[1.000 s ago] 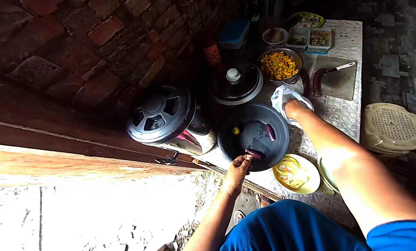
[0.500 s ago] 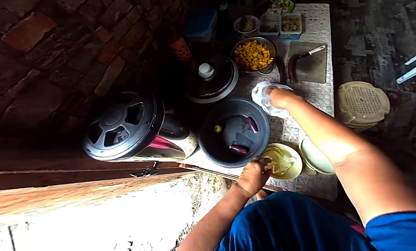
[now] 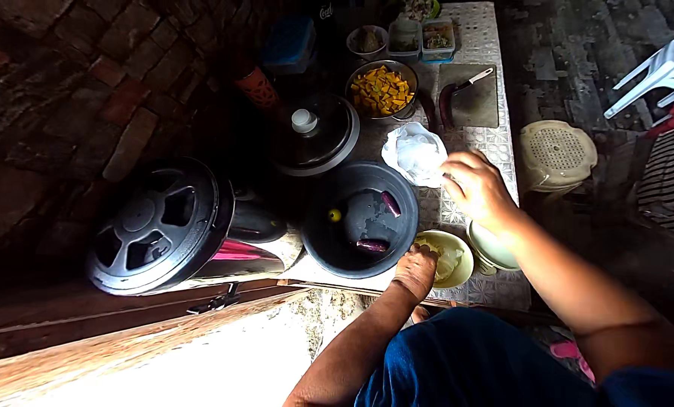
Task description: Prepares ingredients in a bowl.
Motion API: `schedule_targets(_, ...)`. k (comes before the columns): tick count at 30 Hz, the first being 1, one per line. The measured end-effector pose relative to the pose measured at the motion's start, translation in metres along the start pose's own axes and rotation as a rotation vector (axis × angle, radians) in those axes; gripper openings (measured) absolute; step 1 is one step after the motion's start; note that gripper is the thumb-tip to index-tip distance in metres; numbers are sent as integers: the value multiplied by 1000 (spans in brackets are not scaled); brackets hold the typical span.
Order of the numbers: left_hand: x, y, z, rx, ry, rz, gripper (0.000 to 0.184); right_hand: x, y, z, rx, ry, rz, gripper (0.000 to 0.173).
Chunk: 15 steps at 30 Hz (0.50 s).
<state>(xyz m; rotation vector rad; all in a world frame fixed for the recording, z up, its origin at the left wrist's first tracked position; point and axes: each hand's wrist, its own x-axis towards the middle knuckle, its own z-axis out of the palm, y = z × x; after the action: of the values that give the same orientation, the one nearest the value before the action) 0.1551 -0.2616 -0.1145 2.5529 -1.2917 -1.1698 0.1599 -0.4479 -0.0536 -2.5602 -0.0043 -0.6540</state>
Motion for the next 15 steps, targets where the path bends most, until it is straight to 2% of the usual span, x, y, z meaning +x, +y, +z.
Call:
schedule_targets(1,-2,0,-2,-21,17,-11,27,-23,0,-2,44,-25,67,19)
schedule_targets(4,-7,-1,-15,-204,86,-70,31,-91,0,1,237,-285,370,21)
schedule_targets(6,-10,-10,-24,-383,137,-67,30,-123,-6,10,357,-351,495,18)
schedule_targets(9,-13,-16,-27,-554,158,-65,28,-148,-23,23,449,-351,570,21)
schedule_targets(13,-17,-5,-18,-671,214,-67,25,-149,-40,40,457,-267,612,33)
schedule_targets(15,-18,-3,-16,-721,260,-59,23,-144,-45,44,431,-196,636,25)
